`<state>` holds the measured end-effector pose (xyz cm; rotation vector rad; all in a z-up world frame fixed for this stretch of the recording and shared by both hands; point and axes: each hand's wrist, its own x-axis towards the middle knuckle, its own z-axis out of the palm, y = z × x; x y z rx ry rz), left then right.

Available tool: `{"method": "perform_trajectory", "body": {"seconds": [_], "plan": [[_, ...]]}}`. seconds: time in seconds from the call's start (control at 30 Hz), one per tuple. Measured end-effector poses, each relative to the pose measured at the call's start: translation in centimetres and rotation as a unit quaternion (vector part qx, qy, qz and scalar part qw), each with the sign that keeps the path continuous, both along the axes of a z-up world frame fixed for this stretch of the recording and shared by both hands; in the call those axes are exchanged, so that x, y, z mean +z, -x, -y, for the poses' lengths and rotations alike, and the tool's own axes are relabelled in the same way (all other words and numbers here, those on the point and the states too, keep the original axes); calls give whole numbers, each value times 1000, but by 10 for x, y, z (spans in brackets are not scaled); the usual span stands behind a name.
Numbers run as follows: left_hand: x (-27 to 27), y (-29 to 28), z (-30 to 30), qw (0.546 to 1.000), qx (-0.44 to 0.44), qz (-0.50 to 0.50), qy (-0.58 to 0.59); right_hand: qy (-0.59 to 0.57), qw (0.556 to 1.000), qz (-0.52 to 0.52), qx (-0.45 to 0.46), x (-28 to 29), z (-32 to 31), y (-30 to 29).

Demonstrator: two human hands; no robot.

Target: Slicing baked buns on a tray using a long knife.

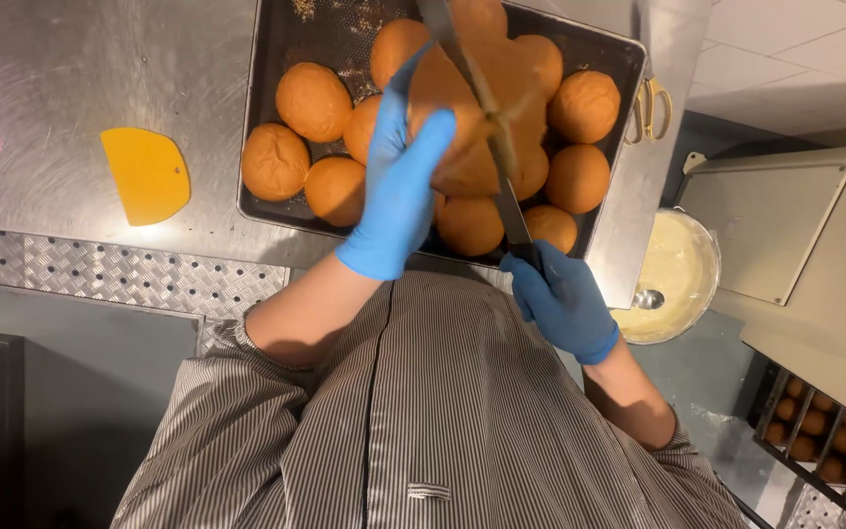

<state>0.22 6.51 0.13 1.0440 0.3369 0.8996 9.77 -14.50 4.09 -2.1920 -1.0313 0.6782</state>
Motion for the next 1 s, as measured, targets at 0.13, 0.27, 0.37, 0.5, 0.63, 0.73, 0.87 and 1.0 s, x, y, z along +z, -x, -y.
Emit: {"method": "perform_trajectory", "body": {"seconds": [0.13, 0.27, 0.37, 0.5, 0.63, 0.73, 0.87, 1.0], "plan": [[-55, -6, -58, 985, 2, 36, 169, 11, 996, -90, -3, 9, -12, -2], [-98, -5, -163, 971, -1, 41, 235, 16, 997, -47, -67, 15, -7, -15], [-211, -8, -245, 994, 22, -33, 106, 8, 989, -79, -129, 3, -3, -27], [-227, -6, -271, 975, 54, -211, -39, 27, 985, -65, -156, -4, 1, -35], [-186, -3, -262, 799, 79, -402, -440, 31, 984, -63, -164, -4, 8, -36], [-180, -12, -257, 693, 64, -499, -516, 37, 980, -60, -184, -1, 12, -38], [-167, -50, -208, 695, -36, -386, -605, 48, 978, -31, -201, -5, 22, -42], [-118, -73, -152, 712, -95, -470, -514, 25, 977, -36, -211, -11, 34, -40]]}}
